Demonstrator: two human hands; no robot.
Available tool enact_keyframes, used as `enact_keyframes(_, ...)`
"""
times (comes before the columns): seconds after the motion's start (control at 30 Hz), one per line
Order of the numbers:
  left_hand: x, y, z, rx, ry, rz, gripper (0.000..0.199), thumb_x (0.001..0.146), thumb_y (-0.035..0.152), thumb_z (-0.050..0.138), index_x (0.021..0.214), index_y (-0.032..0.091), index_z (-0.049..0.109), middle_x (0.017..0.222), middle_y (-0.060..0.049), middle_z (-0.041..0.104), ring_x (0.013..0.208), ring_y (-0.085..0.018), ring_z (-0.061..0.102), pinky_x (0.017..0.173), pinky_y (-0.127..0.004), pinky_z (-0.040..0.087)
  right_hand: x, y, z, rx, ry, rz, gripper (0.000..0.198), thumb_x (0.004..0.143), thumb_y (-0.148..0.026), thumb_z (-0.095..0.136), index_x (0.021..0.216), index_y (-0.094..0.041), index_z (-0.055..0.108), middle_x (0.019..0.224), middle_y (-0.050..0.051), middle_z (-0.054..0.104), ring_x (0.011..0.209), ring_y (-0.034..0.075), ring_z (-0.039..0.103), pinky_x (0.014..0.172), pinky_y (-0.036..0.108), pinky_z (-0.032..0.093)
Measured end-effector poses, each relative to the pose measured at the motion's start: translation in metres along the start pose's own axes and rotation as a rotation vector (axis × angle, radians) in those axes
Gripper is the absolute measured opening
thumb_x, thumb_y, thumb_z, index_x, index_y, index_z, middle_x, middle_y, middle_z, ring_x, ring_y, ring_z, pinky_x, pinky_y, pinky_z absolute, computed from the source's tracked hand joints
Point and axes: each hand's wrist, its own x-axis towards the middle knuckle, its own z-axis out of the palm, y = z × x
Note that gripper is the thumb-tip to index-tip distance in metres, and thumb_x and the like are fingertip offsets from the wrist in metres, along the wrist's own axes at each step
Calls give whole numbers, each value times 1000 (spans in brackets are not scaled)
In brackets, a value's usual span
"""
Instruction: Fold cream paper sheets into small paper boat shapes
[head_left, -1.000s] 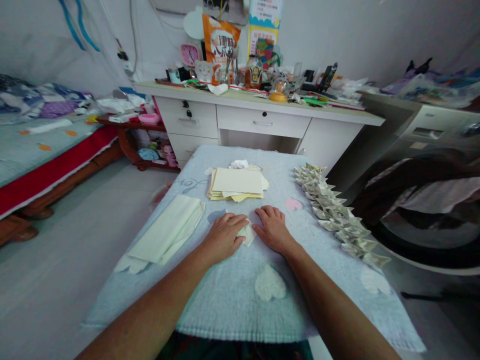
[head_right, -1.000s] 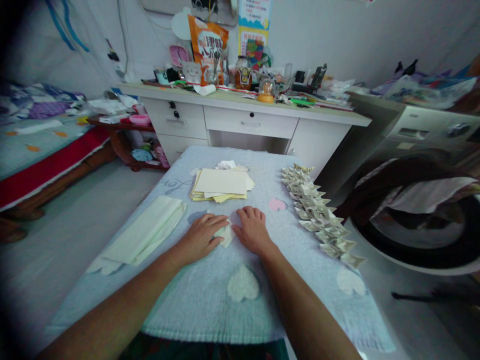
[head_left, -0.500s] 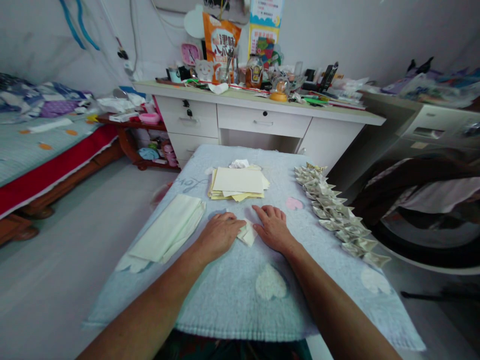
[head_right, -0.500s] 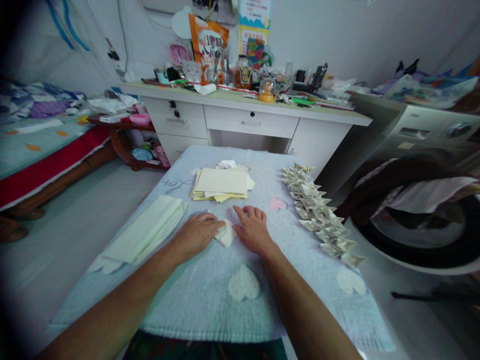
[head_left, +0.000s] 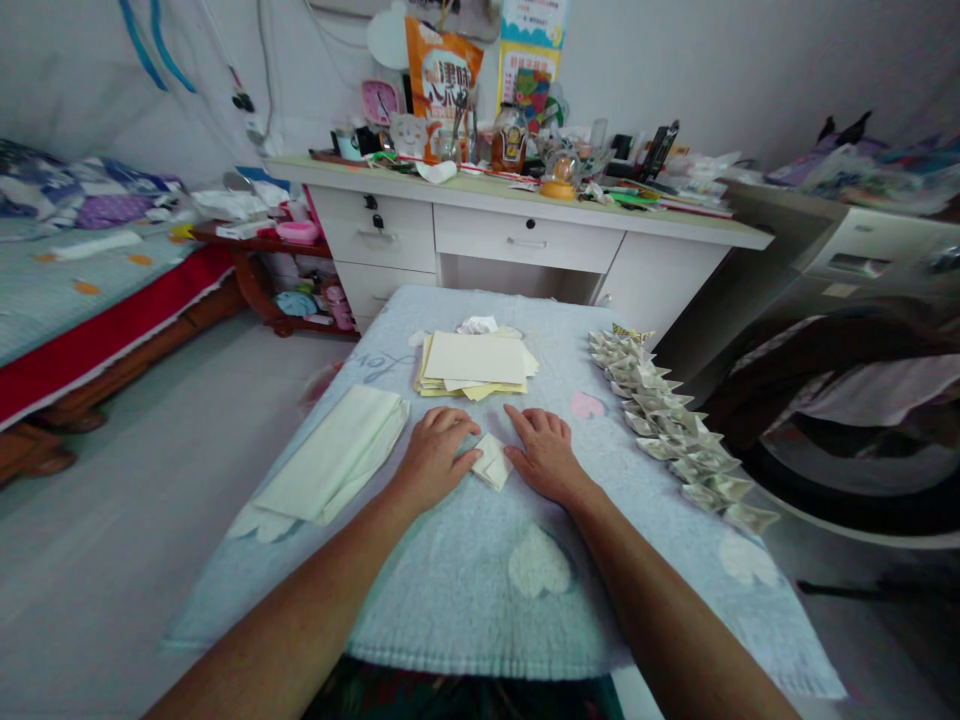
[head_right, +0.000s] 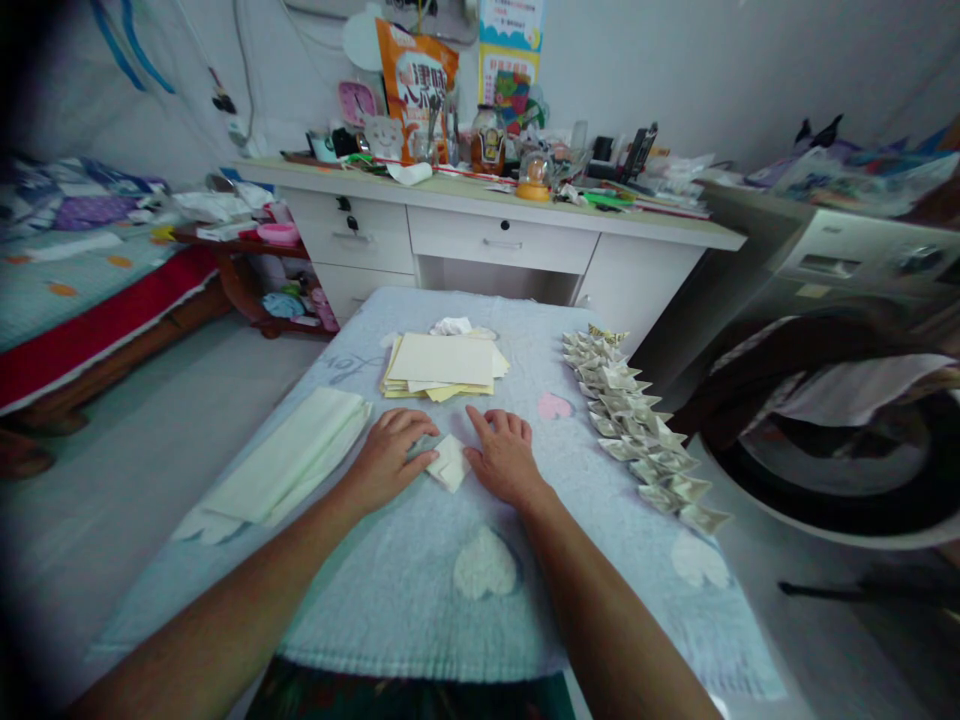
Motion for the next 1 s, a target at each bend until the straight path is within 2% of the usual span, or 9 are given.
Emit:
enact_keyframes(0.07,-2,-2,5,54,-22,-66,38,77,33,66,114,24,60,124,-8,54,117,-28,43,99,-45,37,0,-1,0,-6,-2,3,60,89,-41,51,145,-30,31,128,12,48,114,29,41,96,44,30)
enact_keyframes(0.13,-4,-5,8,79,-68,-95,43,78,34,65,119,27,56,129,-7,50,120,-28,41,100,-46,34,0,0,-1,-10,-8,12,61,89,-40,52,145,-31,31,129,12,48,114,30,41,96,45,29)
enact_keyframes(0.37,-5,-10,11,71,-125,-119,41,81,28,58,122,31,52,133,-4,48,124,-28,38,102,-46,31,-1,14,-5,-15,-24,33,61,87,-35,53,144,-33,33,136,12,42,119,31,37,99,49,26)
enact_keyframes(0.5,-4,-9,8,41,-120,-86,37,82,23,55,118,29,54,130,-4,50,123,-26,39,103,-45,29,-4,16,-12,53,47,16,59,80,-29,58,137,-24,42,134,13,41,119,31,35,99,49,26)
enact_keyframes(0.6,-1,-6,5,-24,-115,-23,33,80,17,54,112,25,56,122,-4,55,118,-24,44,102,-41,33,-8,8,-19,187,49,-86,35,73,-16,55,108,-19,57,118,10,49,110,26,41,95,41,32)
enact_keyframes(0.7,2,-4,2,-87,-125,52,27,78,10,51,101,23,60,111,-4,59,109,-21,49,97,-37,37,-11,0,-25,278,-52,-225,23,68,-12,53,89,-19,57,104,6,50,101,23,43,89,37,34)
enact_keyframes(0.83,3,-4,2,-116,-143,109,21,79,9,50,89,21,63,102,-3,61,101,-20,51,93,-35,39,-15,-8,-27,298,-98,-279,30,62,-11,53,91,-19,54,99,5,49,97,23,43,87,36,34)
enact_keyframes(1.0,4,-5,5,-146,-131,108,19,80,10,50,85,20,65,98,-4,62,99,-21,53,91,-36,40,-18,-16,-21,300,-85,-376,36,65,-16,60,100,-20,55,105,6,50,99,24,42,89,38,33)
